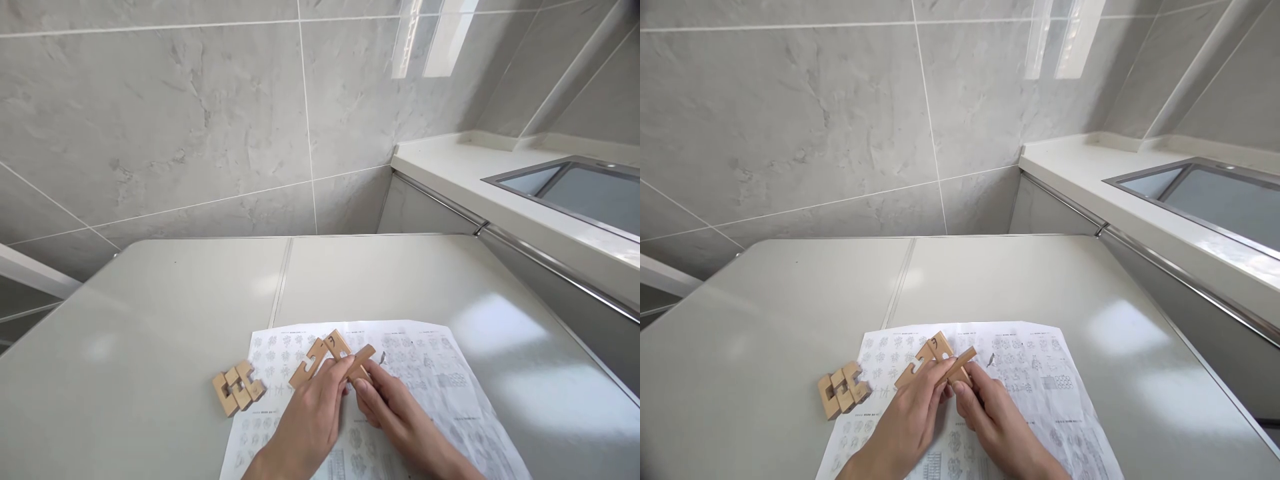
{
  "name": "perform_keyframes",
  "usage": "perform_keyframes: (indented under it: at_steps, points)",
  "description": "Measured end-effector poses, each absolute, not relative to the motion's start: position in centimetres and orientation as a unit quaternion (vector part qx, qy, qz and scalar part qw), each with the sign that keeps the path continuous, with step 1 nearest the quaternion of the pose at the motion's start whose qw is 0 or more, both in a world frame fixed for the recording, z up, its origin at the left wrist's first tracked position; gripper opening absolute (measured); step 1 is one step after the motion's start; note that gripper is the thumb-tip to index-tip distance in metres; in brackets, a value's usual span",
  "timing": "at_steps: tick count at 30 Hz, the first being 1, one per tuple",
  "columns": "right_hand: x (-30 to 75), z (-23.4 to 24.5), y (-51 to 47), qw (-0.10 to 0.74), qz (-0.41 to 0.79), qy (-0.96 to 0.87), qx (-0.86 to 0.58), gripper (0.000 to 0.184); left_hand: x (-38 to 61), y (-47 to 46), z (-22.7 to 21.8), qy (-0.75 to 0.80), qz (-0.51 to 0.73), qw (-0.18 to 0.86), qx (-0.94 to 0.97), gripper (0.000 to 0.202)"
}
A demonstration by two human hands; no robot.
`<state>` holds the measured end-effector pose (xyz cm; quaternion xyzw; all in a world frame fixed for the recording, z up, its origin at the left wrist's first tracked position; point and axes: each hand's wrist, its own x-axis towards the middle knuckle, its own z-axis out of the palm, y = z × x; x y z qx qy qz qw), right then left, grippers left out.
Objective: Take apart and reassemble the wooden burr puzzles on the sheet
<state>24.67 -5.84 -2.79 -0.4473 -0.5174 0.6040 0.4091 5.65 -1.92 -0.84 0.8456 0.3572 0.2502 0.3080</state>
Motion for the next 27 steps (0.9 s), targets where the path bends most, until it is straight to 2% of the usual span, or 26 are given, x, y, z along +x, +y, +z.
perform_keyframes:
  at_steps: [27]
  points:
    - [24.95, -2.82, -5.82, 0.409, 0.592, -0.533, -0.445, 0.043, 5.51, -1.90, 0.18, 0.334, 0.236, 0.322, 0.854, 0.052]
